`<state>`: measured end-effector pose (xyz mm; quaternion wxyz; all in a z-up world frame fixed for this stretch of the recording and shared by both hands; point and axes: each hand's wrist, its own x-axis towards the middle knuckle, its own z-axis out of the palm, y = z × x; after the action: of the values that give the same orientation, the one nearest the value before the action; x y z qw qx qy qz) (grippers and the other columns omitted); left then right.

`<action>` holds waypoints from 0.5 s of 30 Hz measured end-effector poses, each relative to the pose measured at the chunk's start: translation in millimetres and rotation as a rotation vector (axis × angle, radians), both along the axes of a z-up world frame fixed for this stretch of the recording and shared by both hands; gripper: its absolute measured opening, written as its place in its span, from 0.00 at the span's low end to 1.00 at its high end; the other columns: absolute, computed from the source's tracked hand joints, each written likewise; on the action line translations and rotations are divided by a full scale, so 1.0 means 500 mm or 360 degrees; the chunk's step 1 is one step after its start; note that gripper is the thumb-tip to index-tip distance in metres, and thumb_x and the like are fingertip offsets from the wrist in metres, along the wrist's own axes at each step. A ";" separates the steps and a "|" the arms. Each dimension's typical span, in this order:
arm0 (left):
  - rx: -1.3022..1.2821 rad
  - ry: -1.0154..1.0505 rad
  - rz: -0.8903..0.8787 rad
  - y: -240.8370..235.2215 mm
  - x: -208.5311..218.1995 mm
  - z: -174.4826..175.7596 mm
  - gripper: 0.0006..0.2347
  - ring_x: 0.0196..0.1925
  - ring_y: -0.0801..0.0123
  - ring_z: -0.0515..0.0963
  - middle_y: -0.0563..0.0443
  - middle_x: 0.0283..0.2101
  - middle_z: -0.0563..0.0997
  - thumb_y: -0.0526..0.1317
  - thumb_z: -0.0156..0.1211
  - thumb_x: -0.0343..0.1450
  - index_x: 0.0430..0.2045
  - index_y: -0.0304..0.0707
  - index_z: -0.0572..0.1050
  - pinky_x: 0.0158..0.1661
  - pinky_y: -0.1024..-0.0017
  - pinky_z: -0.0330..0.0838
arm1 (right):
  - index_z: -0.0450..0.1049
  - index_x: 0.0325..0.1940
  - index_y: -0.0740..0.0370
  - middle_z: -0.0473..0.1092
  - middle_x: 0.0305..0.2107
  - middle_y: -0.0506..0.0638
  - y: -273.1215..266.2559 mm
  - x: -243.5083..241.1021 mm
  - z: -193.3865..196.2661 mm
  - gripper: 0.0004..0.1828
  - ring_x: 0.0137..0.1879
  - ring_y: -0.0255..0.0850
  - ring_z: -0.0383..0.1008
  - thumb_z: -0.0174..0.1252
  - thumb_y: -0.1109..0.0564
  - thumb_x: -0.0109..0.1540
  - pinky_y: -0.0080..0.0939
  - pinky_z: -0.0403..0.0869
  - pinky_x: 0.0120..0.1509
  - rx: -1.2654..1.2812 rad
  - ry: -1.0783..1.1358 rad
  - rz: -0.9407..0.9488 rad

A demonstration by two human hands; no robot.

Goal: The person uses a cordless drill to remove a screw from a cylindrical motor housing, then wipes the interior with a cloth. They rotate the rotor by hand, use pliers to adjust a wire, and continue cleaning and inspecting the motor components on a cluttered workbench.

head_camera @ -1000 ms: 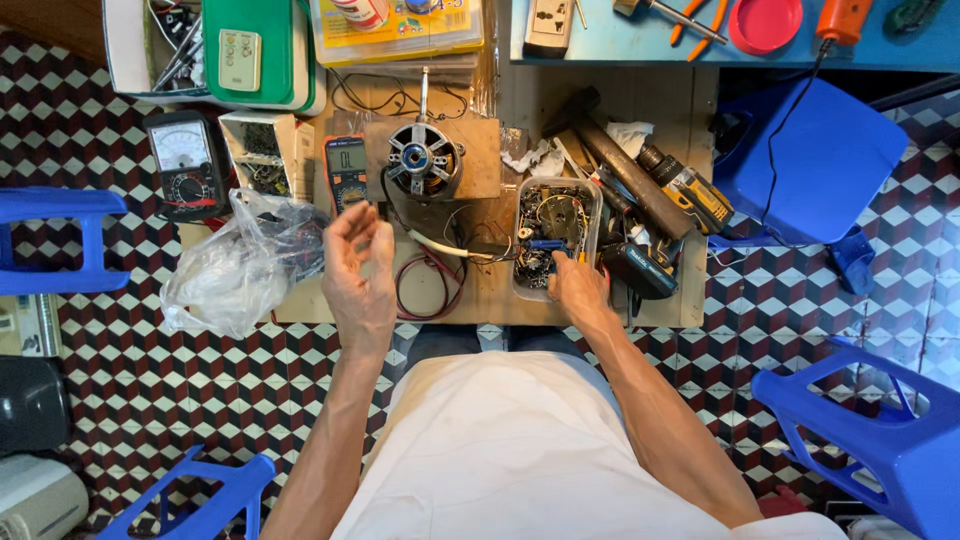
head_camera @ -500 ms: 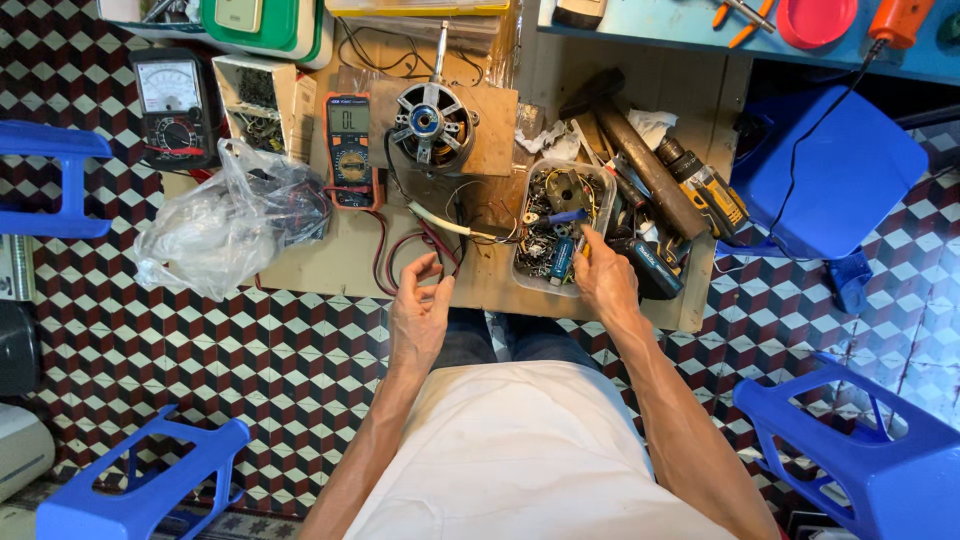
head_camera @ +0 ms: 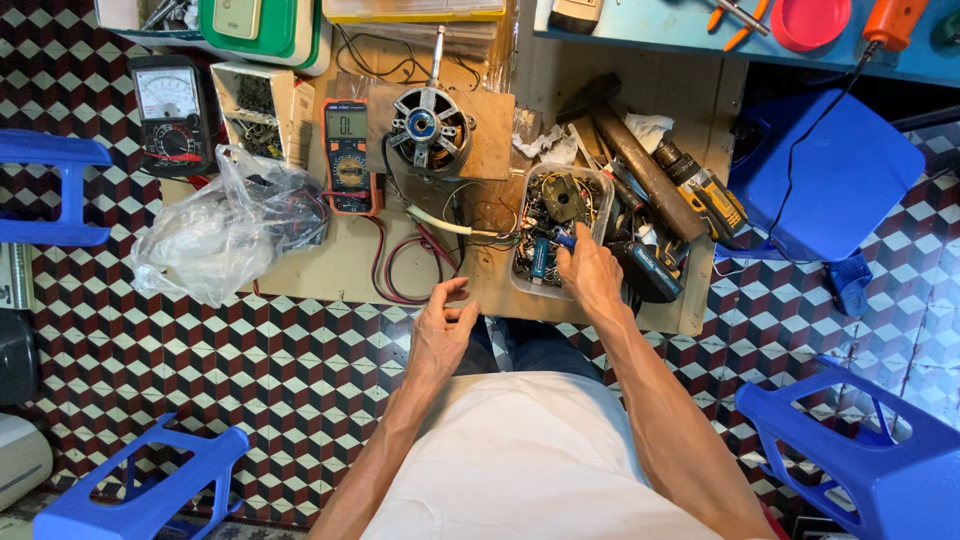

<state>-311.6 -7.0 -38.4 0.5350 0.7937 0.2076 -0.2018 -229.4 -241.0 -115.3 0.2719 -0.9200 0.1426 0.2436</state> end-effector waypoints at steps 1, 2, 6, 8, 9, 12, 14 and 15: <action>0.0006 -0.0015 -0.0006 0.003 -0.002 0.001 0.19 0.39 0.68 0.86 0.45 0.51 0.81 0.41 0.60 0.71 0.57 0.36 0.70 0.39 0.71 0.81 | 0.74 0.53 0.64 0.77 0.35 0.68 0.006 0.009 -0.003 0.21 0.45 0.64 0.79 0.53 0.47 0.64 0.62 0.73 0.52 0.0018 0.0149 0.0100; 0.0007 -0.0035 -0.0020 0.004 0.000 0.000 0.19 0.39 0.68 0.86 0.45 0.52 0.81 0.41 0.60 0.71 0.57 0.36 0.70 0.39 0.71 0.82 | 0.76 0.49 0.64 0.78 0.35 0.67 0.011 0.016 -0.005 0.19 0.44 0.62 0.80 0.52 0.47 0.64 0.61 0.74 0.53 0.0033 0.0292 0.0193; 0.0045 0.0056 0.0006 0.017 0.010 -0.001 0.20 0.36 0.67 0.87 0.46 0.51 0.82 0.41 0.60 0.71 0.58 0.37 0.70 0.39 0.70 0.80 | 0.74 0.51 0.60 0.77 0.36 0.66 0.019 0.035 -0.007 0.20 0.41 0.64 0.78 0.58 0.46 0.62 0.62 0.75 0.47 0.0118 -0.0308 0.0135; 0.0056 -0.0017 -0.0016 0.023 0.013 -0.003 0.20 0.38 0.68 0.86 0.45 0.52 0.81 0.41 0.60 0.71 0.57 0.37 0.70 0.39 0.70 0.82 | 0.70 0.55 0.62 0.77 0.31 0.65 0.018 0.052 -0.013 0.23 0.38 0.65 0.78 0.58 0.46 0.62 0.63 0.74 0.45 0.0052 -0.0239 -0.0040; 0.0063 -0.0053 -0.0031 0.028 0.014 -0.004 0.20 0.39 0.69 0.86 0.44 0.52 0.81 0.41 0.60 0.71 0.57 0.36 0.70 0.39 0.70 0.82 | 0.68 0.57 0.63 0.77 0.28 0.65 0.018 0.066 -0.019 0.25 0.37 0.65 0.78 0.58 0.46 0.63 0.64 0.74 0.44 0.0021 -0.0203 -0.0130; 0.0086 0.0026 -0.0016 0.034 0.017 -0.006 0.20 0.38 0.68 0.86 0.45 0.54 0.81 0.42 0.60 0.71 0.58 0.37 0.69 0.39 0.70 0.81 | 0.67 0.52 0.68 0.76 0.25 0.66 0.024 0.104 -0.042 0.28 0.33 0.63 0.78 0.64 0.44 0.61 0.66 0.73 0.40 -0.0163 -0.0204 0.0073; 0.0080 0.0019 -0.0015 0.036 0.018 -0.008 0.20 0.38 0.68 0.86 0.45 0.54 0.81 0.42 0.60 0.71 0.58 0.37 0.70 0.39 0.70 0.81 | 0.70 0.52 0.65 0.75 0.22 0.65 0.025 0.108 -0.054 0.20 0.30 0.63 0.78 0.61 0.49 0.62 0.64 0.73 0.37 -0.0253 -0.0370 0.0117; 0.0078 0.0013 -0.0013 0.037 0.021 -0.010 0.20 0.38 0.68 0.86 0.45 0.54 0.81 0.42 0.60 0.71 0.58 0.37 0.70 0.39 0.70 0.81 | 0.72 0.51 0.64 0.74 0.20 0.65 0.026 0.104 -0.056 0.17 0.28 0.62 0.77 0.59 0.52 0.63 0.63 0.73 0.35 -0.0298 -0.0455 0.0141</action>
<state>-301.2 11.6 -43.4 0.5137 0.8066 0.2114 -0.2021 -177.5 -228.2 -143.5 0.1916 -0.9720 0.0839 0.1075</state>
